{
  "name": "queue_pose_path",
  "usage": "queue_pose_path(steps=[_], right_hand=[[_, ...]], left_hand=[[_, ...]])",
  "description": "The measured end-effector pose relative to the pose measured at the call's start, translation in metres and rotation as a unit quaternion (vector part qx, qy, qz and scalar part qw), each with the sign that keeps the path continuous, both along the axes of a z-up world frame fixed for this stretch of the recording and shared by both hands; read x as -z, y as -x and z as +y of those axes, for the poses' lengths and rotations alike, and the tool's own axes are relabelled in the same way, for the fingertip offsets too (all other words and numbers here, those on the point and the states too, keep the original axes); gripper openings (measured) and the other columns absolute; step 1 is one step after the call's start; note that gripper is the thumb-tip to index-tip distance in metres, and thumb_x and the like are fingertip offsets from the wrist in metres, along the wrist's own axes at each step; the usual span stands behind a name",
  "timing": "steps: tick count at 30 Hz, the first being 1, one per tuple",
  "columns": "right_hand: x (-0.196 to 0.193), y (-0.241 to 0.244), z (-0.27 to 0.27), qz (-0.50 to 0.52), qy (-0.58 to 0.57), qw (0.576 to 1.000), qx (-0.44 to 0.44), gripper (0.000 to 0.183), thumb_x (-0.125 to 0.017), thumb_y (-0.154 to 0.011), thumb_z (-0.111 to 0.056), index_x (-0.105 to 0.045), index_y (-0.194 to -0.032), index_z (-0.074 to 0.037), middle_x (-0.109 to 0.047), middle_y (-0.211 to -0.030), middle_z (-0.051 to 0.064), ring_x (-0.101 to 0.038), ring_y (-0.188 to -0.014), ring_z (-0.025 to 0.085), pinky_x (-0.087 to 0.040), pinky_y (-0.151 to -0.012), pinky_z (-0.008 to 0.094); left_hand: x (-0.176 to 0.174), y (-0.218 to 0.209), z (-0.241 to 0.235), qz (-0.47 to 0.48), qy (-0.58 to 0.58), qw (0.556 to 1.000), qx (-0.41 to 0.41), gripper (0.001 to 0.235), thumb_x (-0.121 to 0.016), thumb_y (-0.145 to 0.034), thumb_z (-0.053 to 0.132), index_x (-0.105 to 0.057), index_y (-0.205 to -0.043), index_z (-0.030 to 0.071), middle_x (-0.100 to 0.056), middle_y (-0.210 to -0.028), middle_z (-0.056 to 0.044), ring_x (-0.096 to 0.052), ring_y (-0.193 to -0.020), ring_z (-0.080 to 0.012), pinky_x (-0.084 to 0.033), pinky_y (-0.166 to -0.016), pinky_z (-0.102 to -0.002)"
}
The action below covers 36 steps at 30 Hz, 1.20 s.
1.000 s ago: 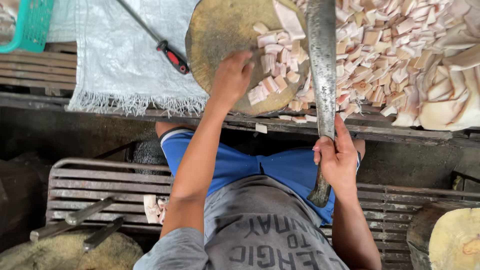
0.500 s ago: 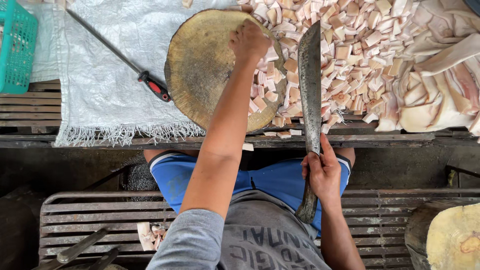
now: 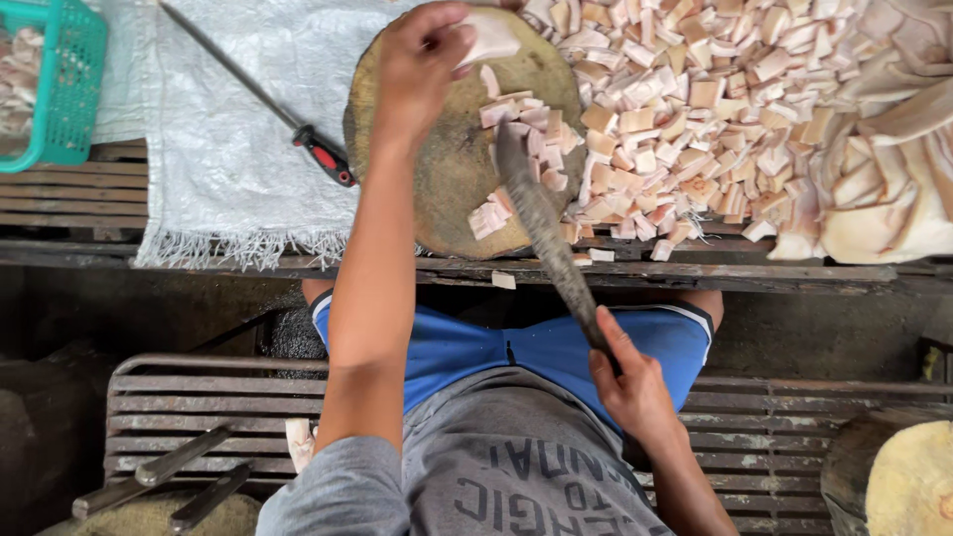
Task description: The person slices pieces of pork skin into small cubes using a large knife on a wooden cutting board, occasionally sharpening the knife with a honing rod.
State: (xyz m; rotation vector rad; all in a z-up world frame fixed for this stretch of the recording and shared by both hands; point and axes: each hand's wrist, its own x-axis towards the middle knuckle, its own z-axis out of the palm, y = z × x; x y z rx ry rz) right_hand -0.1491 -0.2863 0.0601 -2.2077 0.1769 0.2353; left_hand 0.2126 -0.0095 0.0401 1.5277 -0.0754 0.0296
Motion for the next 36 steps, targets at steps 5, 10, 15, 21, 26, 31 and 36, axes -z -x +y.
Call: queue_pose_path(steps=[5, 10, 15, 21, 26, 31, 36], right_hand=[[0.008, -0.003, 0.009, -0.074, 0.047, 0.988, -0.124, 0.06, -0.064, -0.091, -0.007, -0.051, -0.149, -0.014, -0.072, -0.087, 0.022, -0.071, -0.066, 0.038, -0.057, -0.062, 0.044], [0.022, -0.035, 0.007, -0.109, 0.139, 0.981, -0.082, 0.057, -0.062, -0.092, -0.006, -0.051, -0.148, -0.012, -0.072, -0.097, 0.027, -0.068, -0.079, 0.046, -0.055, -0.068, 0.053], [0.037, -0.056, 0.013, -0.073, 0.106, 0.99, -0.054, 0.061, -0.06, -0.094, -0.004, -0.049, -0.153, -0.012, -0.07, -0.09, 0.028, -0.069, -0.081, 0.046, -0.055, -0.075, 0.051], [0.014, -0.051, 0.027, -0.132, 0.029, 0.99, -0.03, 0.059, -0.057, -0.099, -0.001, -0.045, -0.156, -0.009, -0.073, -0.085, 0.018, -0.073, -0.073, 0.025, -0.059, -0.072, 0.036], [-0.027, -0.035, 0.018, -0.359, -0.022, 0.933, -0.026, 0.058, -0.053, -0.111, 0.006, -0.036, -0.164, -0.009, -0.068, -0.089, 0.011, -0.064, -0.065, 0.012, -0.057, -0.06, 0.026], [-0.002, -0.039, 0.04, -0.434, 0.1, 0.894, -0.051, 0.059, -0.054, -0.103, 0.008, -0.035, -0.158, -0.001, -0.071, -0.088, 0.017, -0.069, -0.067, 0.021, -0.057, -0.059, 0.032], [0.024, -0.034, 0.039, -0.19, 0.139, 0.964, -0.125, 0.065, -0.062, -0.091, -0.007, -0.048, -0.155, -0.013, -0.071, -0.091, 0.024, -0.069, -0.079, 0.038, -0.057, -0.07, 0.041]], left_hand=[[-0.03, 0.071, 0.035, 0.084, 0.053, 0.992, -0.077, 0.03, -0.071, -0.095, 0.001, -0.071, -0.125, 0.003, -0.07, -0.096, -0.005, -0.071, -0.084, -0.0107, -0.064, -0.078, -0.028], [0.015, 0.135, 0.03, 0.146, 0.227, 0.961, -0.06, 0.035, -0.067, -0.094, -0.005, -0.067, -0.128, 0.002, -0.07, -0.115, -0.008, -0.07, -0.096, -0.0144, -0.064, -0.085, -0.03], [0.069, 0.207, 0.016, 0.162, 0.046, 0.986, -0.018, 0.043, -0.073, -0.09, -0.001, -0.063, -0.132, 0.0, -0.07, -0.115, -0.011, -0.069, -0.1, -0.0185, -0.061, -0.086, -0.031], [0.054, 0.236, 0.025, -0.059, -0.357, 0.931, -0.038, 0.052, -0.08, -0.078, 0.006, -0.06, -0.125, -0.003, -0.062, -0.113, -0.028, -0.065, -0.097, -0.0438, -0.056, -0.082, -0.047], [0.038, 0.233, 0.025, -0.006, -0.433, 0.901, -0.013, 0.034, -0.074, -0.09, 0.012, -0.061, -0.119, 0.002, -0.065, -0.108, -0.022, -0.068, -0.096, -0.0437, -0.056, -0.082, -0.051], [0.035, 0.239, 0.022, -0.004, -0.445, 0.895, -0.013, 0.032, -0.071, -0.091, 0.013, -0.061, -0.12, 0.002, -0.065, -0.11, -0.022, -0.068, -0.093, -0.0427, -0.057, -0.077, -0.05], [0.029, 0.229, 0.017, -0.042, -0.405, 0.913, -0.029, 0.029, -0.068, -0.09, 0.009, -0.064, -0.117, -0.001, -0.065, -0.111, -0.025, -0.067, -0.093, -0.0453, -0.055, -0.077, -0.051]])
